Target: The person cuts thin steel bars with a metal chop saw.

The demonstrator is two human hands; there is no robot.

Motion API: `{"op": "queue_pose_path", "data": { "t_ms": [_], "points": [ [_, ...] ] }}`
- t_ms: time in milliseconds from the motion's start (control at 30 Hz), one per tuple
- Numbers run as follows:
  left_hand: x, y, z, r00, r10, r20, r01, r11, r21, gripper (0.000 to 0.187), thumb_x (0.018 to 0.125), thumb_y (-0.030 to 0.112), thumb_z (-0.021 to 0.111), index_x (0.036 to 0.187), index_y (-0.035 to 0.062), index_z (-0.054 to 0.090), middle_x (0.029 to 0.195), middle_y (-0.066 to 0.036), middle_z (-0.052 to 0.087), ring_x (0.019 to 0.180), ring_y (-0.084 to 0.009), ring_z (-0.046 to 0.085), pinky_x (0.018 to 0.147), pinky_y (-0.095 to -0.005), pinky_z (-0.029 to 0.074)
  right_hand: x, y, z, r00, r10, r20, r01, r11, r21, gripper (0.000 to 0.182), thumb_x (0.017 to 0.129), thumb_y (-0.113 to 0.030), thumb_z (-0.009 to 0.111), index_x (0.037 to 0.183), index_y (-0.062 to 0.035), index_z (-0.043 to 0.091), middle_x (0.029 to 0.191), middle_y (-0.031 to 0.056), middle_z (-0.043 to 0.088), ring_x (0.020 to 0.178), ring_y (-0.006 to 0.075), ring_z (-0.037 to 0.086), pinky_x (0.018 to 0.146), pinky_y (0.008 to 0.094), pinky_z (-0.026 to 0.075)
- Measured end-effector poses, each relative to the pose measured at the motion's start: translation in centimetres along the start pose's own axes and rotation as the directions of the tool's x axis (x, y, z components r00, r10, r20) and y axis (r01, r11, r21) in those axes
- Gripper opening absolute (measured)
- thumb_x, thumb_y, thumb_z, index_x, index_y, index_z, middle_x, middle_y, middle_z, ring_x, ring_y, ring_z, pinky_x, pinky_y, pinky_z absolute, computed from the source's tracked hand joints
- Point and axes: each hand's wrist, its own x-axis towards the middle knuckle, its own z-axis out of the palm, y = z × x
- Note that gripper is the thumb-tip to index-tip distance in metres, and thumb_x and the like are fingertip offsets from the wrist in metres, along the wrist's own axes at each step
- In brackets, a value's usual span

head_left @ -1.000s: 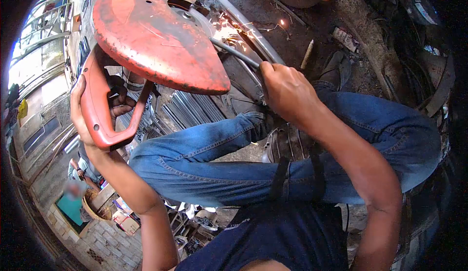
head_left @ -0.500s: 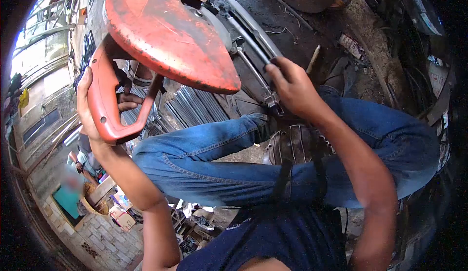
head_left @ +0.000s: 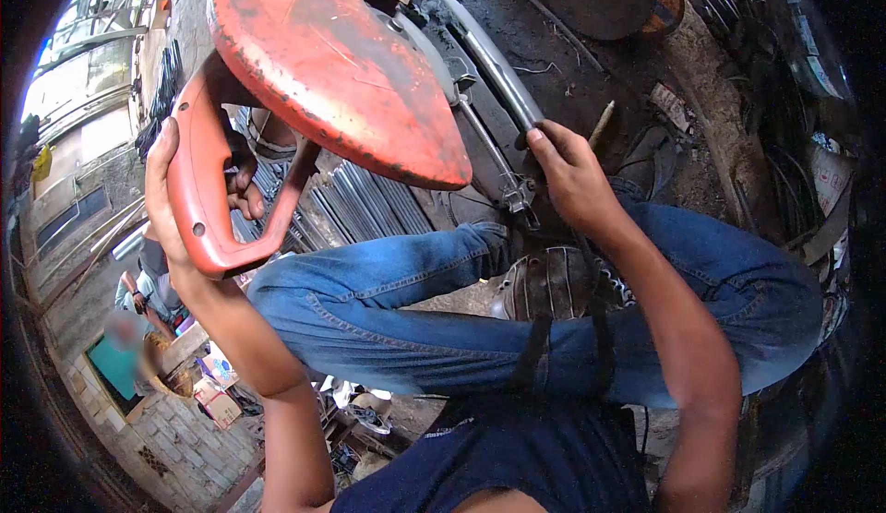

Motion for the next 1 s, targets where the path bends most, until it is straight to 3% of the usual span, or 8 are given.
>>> {"op": "queue_pose_path", "data": {
  "t_ms": [67,200,500,733,800,867,933,1000],
  "points": [
    [-0.1,0.1,0.0,1.000,-0.010,0.023,0.010,1.000,0.002,0.056,0.088,0.055,0.049,0.097,0.0010,0.059,0.063,-0.011,0.056,0.041,-0.0199,0.050,0.039,-0.0288,0.044,0.1,-0.2,-0.1,0.994,0.093,0.059,-0.092,0.995,-0.027,0.037,0.098,-0.027,0.051,0.104,0.0074,0.061,0.080,0.0184,0.064,0.075,0.0213,0.062,0.070,0.0364,0.047],
    [0.7,-0.5,-0.7,0.993,0.050,0.106,-0.044,0.997,-0.056,0.057,0.087,0.053,0.055,0.106,0.0000,0.052,0.065,-0.011,0.053,0.042,-0.0205,0.051,0.036,-0.0295,0.044,0.2,0.2,0.2,0.994,0.106,0.034,-0.107,0.994,0.028,0.036,0.097,-0.027,0.053,0.103,0.0075,0.062,0.078,0.0186,0.064,0.073,0.0209,0.062,0.068,0.0364,0.047],
    [0.4,-0.6,-0.1,0.985,0.154,0.074,-0.146,0.984,-0.098,0.053,0.089,0.047,0.057,0.110,-0.0008,0.051,0.069,-0.009,0.051,0.047,-0.0163,0.050,0.036,-0.0269,0.041,0.4,0.6,0.2,0.998,-0.061,-0.007,0.061,0.997,-0.040,0.033,0.090,-0.024,0.063,0.102,0.0077,0.064,0.082,0.0228,0.067,0.075,0.0255,0.067,0.068,0.0375,0.049],
    [0.7,-0.7,-0.5,0.990,0.123,0.072,-0.110,0.982,-0.154,0.049,0.094,0.045,0.049,0.113,-0.0010,0.051,0.069,-0.010,0.052,0.048,-0.0139,0.045,0.035,-0.0236,0.036,0.4,-0.7,-0.6,0.995,0.083,0.062,-0.073,0.988,-0.139,0.033,0.089,-0.024,0.063,0.098,0.0075,0.066,0.083,0.0258,0.066,0.077,0.0305,0.068,0.070,0.0386,0.050],
    [1.1,-0.7,-1.2,0.984,0.093,0.151,-0.069,0.985,-0.158,0.049,0.090,0.046,0.055,0.107,-0.0005,0.051,0.069,-0.009,0.050,0.046,-0.0164,0.047,0.037,-0.0286,0.041,0.4,-0.4,-0.5,0.989,0.115,0.090,-0.103,0.986,-0.129,0.032,0.089,-0.023,0.063,0.098,0.0073,0.066,0.083,0.0263,0.066,0.078,0.0323,0.069,0.071,0.0395,0.050],
    [1.1,-0.9,-1.1,0.974,0.117,0.196,-0.088,0.985,-0.149,0.050,0.091,0.046,0.054,0.108,-0.0007,0.051,0.071,-0.010,0.052,0.049,-0.0184,0.051,0.039,-0.0307,0.045,0.3,0.5,-0.1,0.996,-0.086,0.040,0.092,0.979,-0.181,0.032,0.090,-0.024,0.060,0.097,0.0074,0.066,0.083,0.0270,0.065,0.080,0.0373,0.068,0.071,0.0431,0.049],
    [1.0,-0.8,-0.7,0.960,0.138,0.243,-0.106,0.984,-0.141,0.051,0.091,0.047,0.052,0.109,-0.0009,0.051,0.072,-0.011,0.055,0.051,-0.0203,0.054,0.042,-0.0327,0.048,0.2,-0.4,-0.3,0.994,-0.094,0.047,0.102,0.966,-0.238,0.032,0.090,-0.024,0.060,0.096,0.0073,0.065,0.082,0.0277,0.065,0.081,0.0394,0.067,0.072,0.0445,0.049],
    [0.4,-0.2,-0.1,1.000,0.011,-0.004,-0.012,0.991,-0.132,0.052,0.091,0.049,0.048,0.112,0.0023,0.055,0.078,-0.012,0.059,0.060,-0.0233,0.056,0.056,-0.0428,0.052,0.1,-0.7,-0.4,0.993,-0.101,0.055,0.113,0.949,-0.296,0.032,0.091,-0.024,0.059,0.095,0.0072,0.065,0.082,0.0285,0.064,0.082,0.0415,0.066,0.072,0.0459,0.048]
  ]
}}
